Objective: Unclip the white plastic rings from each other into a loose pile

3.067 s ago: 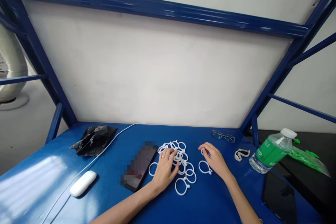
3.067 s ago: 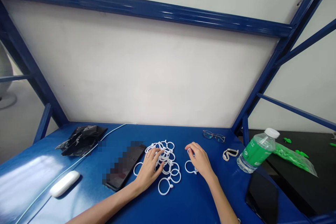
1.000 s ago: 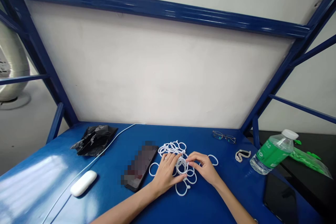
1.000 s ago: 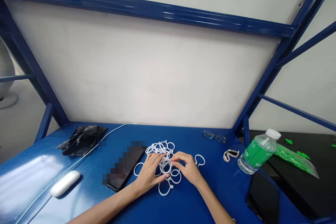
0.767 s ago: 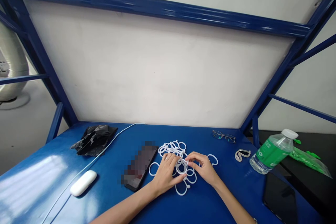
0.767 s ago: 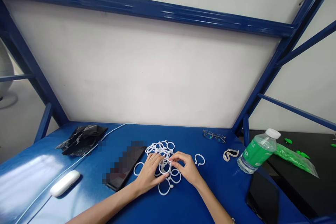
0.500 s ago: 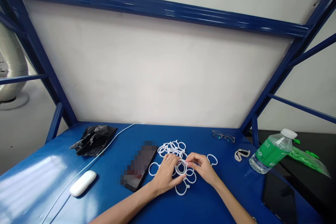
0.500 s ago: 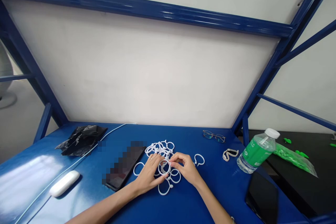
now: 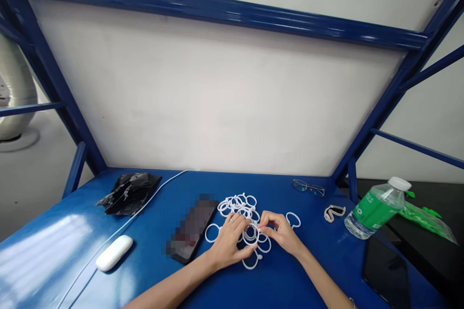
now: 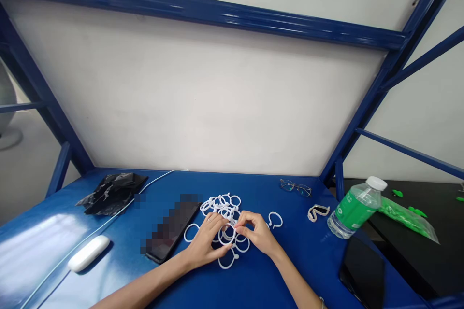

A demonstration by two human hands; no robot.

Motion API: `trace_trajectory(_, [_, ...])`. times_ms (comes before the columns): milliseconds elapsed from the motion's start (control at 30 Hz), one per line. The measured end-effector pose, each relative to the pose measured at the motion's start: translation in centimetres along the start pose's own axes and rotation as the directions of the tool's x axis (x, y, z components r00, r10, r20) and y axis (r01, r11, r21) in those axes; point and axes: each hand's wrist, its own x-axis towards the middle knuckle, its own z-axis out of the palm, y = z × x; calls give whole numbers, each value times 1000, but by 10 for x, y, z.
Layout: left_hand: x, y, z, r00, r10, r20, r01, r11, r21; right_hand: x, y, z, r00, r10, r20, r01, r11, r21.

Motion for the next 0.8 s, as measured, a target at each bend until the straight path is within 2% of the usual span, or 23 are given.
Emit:
trace_trajectory(100, [1, -1, 1, 1000, -16, -11, 16, 999, 28, 1, -5, 0, 1000, -14, -16, 13, 994, -104])
trace_trajectory(200, [1, -4, 3, 998, -59, -35, 62, 994, 86, 1, -8, -5, 993, -38, -113, -4, 938, -346])
trace_trajectory(267, [1, -6, 4, 994, -90, -66, 97, 987, 125, 1, -6, -12, 976, -63, -208, -59, 844, -533])
trace_trajectory(333, [2, -7, 5, 988, -118, -96, 132, 978, 163, 0, -2, -20, 966, -48, -255, -143, 721, -678])
trace_trajectory(433, [1, -9, 7, 980, -155, -125, 179, 959, 218, -2, 3, -30, 969, 78, -234, -239, 539, -808])
trace_trajectory(500, [1, -10, 9, 976, -169, -136, 199, 948, 248, -3, 6, -31, 968, 156, -198, -249, 469, -847])
trace_trajectory(567, [0, -12, 11, 973, -177, -147, 212, 939, 273, -4, 6, -29, 969, 189, -160, -231, 457, -859])
trace_trajectory(800, [-1, -16, 16, 975, -158, -153, 199, 932, 303, -4, 5, -16, 984, 174, -26, -120, 552, -825])
